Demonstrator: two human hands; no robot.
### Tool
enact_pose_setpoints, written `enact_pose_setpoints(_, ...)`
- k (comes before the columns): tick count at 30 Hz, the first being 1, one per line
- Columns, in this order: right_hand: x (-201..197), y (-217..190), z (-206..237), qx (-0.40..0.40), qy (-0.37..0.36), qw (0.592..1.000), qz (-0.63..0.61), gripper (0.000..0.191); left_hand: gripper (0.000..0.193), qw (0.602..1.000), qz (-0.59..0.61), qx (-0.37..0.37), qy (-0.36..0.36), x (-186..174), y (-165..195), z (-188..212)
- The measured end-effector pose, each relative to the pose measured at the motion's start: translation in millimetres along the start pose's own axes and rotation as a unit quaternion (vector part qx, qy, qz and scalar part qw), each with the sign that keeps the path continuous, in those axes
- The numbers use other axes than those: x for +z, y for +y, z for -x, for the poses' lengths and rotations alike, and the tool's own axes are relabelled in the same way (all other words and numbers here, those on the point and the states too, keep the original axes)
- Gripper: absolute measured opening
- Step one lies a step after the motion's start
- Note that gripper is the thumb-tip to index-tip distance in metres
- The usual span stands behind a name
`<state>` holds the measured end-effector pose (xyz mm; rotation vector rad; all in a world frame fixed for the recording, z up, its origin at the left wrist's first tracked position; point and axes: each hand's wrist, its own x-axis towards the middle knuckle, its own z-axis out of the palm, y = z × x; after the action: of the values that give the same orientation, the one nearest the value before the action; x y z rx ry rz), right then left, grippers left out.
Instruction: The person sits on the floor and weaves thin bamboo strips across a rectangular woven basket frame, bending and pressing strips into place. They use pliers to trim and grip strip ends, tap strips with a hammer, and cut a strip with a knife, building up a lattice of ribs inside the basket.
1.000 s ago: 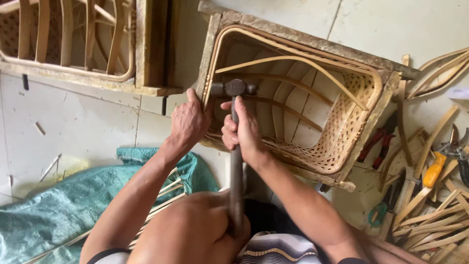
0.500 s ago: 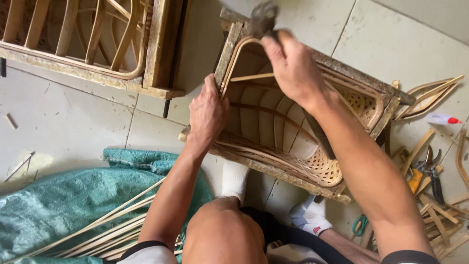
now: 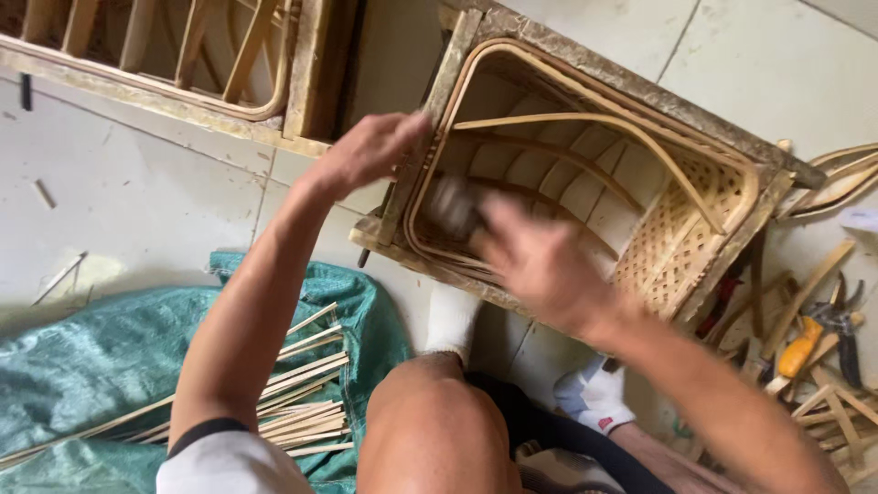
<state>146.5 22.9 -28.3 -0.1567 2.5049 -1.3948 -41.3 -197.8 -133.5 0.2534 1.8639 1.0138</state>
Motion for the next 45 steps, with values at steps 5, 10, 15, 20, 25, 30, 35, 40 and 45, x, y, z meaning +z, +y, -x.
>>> enact_pose_setpoints(5,65.4,-11.3,5.6,-0.158,0.072,0.981,0.085,0.048,0.102,0.993,0.11,-0.03,-0.02,-8.4,-15.4,11.3)
enact_pose_setpoints(10,80.3,-5.8,-11.3,-0.096,0.088,0.99,0.057,0.049,0.073,0.988,0.065,-0.002,0.139,34.7,-54.4,60.8)
enact_pose_setpoints(15,54.2,6.8,-6.0,-0.088,0.089,0.99,0.061,0.044,0.046,0.947,-0.096,0.008,0.305,74.2,-84.0,77.2)
enact_pose_setpoints(20,-78.1,34.5,92.9,-0.007,0.05,0.988,0.144,0.03,0.032,0.928,-0.1,0.102,0.343,78.4,-57.1,95.6)
enact_pose_setpoints(25,-139.0,48.8,251.6,0.193,0.179,0.947,0.184,0.023,0.047,0.822,-0.314,0.387,0.274,113.9,26.0,113.1)
enact_pose_setpoints(30,-78.0,87.2,276.4,0.215,0.237,0.947,0.032,0.026,0.082,0.756,-0.435,0.489,-0.029,196.4,66.6,79.2)
enact_pose_setpoints(35,-49.5,104.3,268.2,0.196,0.284,0.935,0.08,0.017,0.065,0.732,-0.471,0.484,-0.087,206.0,42.5,81.1)
enact_pose_setpoints(40,-50.6,125.3,283.4,0.196,0.255,0.947,0.011,0.019,0.057,0.774,-0.45,0.428,-0.123,208.5,36.1,80.6)
enact_pose_setpoints(45,-19.4,134.0,318.2,0.149,0.183,0.971,0.032,0.014,0.065,0.776,-0.429,0.442,-0.137,208.2,40.9,77.5)
